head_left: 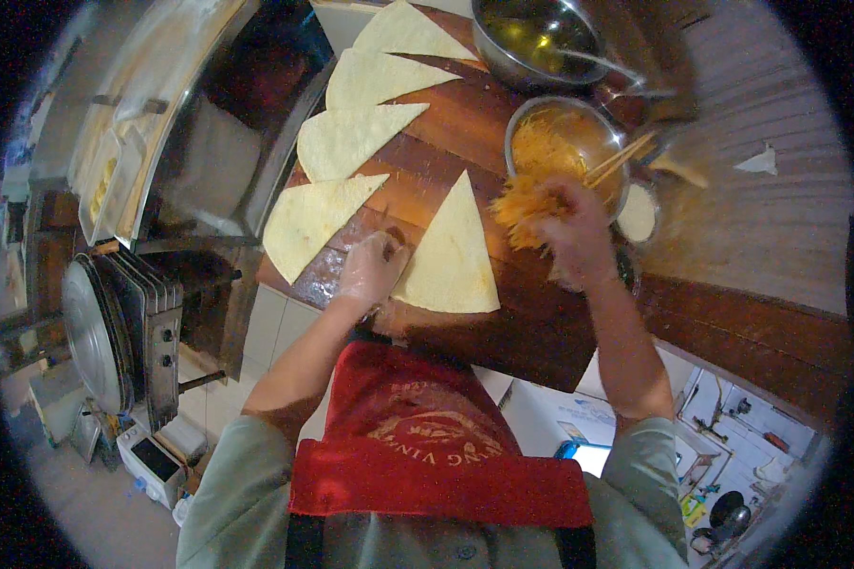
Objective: The person fills triangular dough pieces with a shredded filling, folds them into sealed packets, and places them on a tray. The person repeats this process for multiple units throughout the clip.
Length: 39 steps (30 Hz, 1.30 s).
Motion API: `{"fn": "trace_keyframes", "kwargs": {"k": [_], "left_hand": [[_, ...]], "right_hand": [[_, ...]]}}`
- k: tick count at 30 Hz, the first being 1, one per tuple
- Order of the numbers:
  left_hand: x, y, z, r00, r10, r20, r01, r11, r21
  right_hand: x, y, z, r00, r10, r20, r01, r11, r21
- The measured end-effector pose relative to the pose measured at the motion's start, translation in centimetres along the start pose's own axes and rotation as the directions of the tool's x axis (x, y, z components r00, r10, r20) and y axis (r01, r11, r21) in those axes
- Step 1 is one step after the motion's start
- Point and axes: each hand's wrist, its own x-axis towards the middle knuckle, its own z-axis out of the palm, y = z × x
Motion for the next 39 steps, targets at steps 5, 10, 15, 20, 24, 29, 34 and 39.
{"fn": "trace_keyframes", "kwargs": {"k": [5, 10, 15, 20, 24, 29, 34, 39], "left_hand": [[1.3, 3.2, -1.2, 0.991, -0.01, 0.132, 0.039, 0.975, -0.221], [0.9, 2.2, 0.7, 0.974, 0.134, 0.182, -0.069, 0.943, -0.326], [-0.1, 2.2, 1.7, 0.95, 0.299, 0.087, -0.274, 0.935, -0.223], [-1.2, 3.1, 2.7, 0.925, 0.378, -0.024, -0.377, 0.913, -0.158], [-1.7, 3.4, 3.1, 0.947, 0.321, -0.019, -0.32, 0.937, -0.141], [-3.0, 3.9, 2.7, 0.92, 0.303, 0.249, -0.312, 0.95, -0.002], [-5.0, 4.3, 2.5, 0.929, 0.334, 0.162, -0.341, 0.94, 0.019], [-4.8, 3.4, 2.7, 0.963, 0.254, 0.09, -0.241, 0.961, -0.134]], "right_hand": [[-2.6, 5.6, 8.1, 0.983, -0.001, 0.184, -0.001, 1.0, 0.007], [-4.5, 6.9, 11.1, 0.975, -0.165, 0.151, 0.192, 0.964, -0.183], [-4.6, 5.8, 10.1, 0.99, -0.065, 0.129, 0.095, 0.966, -0.239], [-2.1, 7.2, 9.9, 0.967, 0.09, 0.237, -0.014, 0.952, -0.304], [0.0, 9.9, 11.2, 0.988, -0.077, 0.134, 0.119, 0.931, -0.344], [1.6, 11.9, 11.2, 0.986, -0.159, 0.054, 0.168, 0.907, -0.387], [0.7, 9.1, 10.5, 0.998, -0.012, 0.063, 0.027, 0.968, -0.248], [-2.8, 8.9, 9.7, 0.999, 0.042, 0.017, -0.039, 0.986, -0.165]]}}
